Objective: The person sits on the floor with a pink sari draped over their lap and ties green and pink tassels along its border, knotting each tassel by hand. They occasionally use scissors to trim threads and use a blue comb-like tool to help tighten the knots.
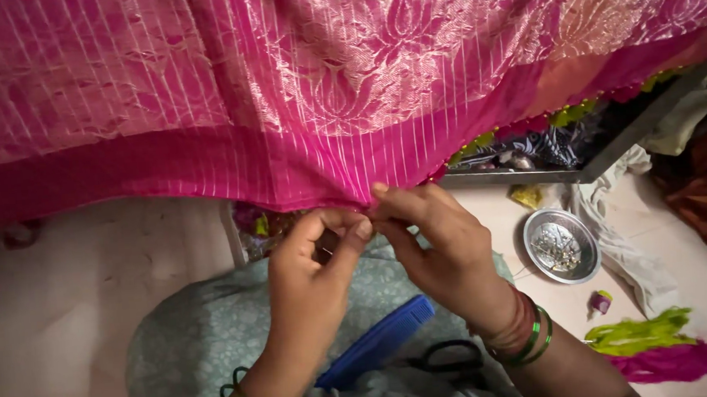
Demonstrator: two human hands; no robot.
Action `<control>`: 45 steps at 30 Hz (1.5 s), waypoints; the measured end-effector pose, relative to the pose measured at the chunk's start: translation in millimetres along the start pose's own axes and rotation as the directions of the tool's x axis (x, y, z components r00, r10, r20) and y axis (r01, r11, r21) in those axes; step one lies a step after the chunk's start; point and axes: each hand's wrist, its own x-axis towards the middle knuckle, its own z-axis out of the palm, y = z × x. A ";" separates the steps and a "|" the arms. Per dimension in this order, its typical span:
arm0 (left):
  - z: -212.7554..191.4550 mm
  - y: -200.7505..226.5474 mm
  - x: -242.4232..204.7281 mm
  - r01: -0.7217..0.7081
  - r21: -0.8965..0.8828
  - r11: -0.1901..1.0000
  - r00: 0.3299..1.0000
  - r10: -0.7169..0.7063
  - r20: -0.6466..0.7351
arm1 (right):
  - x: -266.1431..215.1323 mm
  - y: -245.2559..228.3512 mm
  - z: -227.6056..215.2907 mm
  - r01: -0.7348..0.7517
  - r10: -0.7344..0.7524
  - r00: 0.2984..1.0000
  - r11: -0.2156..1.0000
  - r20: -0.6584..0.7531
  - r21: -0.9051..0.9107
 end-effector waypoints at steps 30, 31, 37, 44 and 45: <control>2.9 21.7 1.9 -0.504 0.400 0.766 0.864 0.453 0.221 | 2.5 3.4 -13.8 0.194 -0.195 0.981 0.964 0.013 -0.179; 2.5 21.7 1.4 -0.503 0.401 0.766 0.864 0.453 0.220 | 1.2 6.9 -16.6 0.195 -0.195 0.981 0.965 0.013 -0.178; 1.4 24.6 1.9 -0.438 0.392 0.809 0.898 0.375 0.228 | -7.2 18.7 -22.8 -0.181 0.176 0.982 0.982 -0.072 -0.059; 3.9 21.8 4.5 -0.482 0.413 0.773 0.876 0.419 0.238 | -26.1 18.9 -9.6 -0.218 0.220 0.975 0.924 0.029 0.313; 3.4 20.2 5.5 -0.502 0.415 0.759 0.865 0.449 0.225 | -28.9 18.9 -8.0 -0.256 0.264 0.964 0.881 0.037 0.397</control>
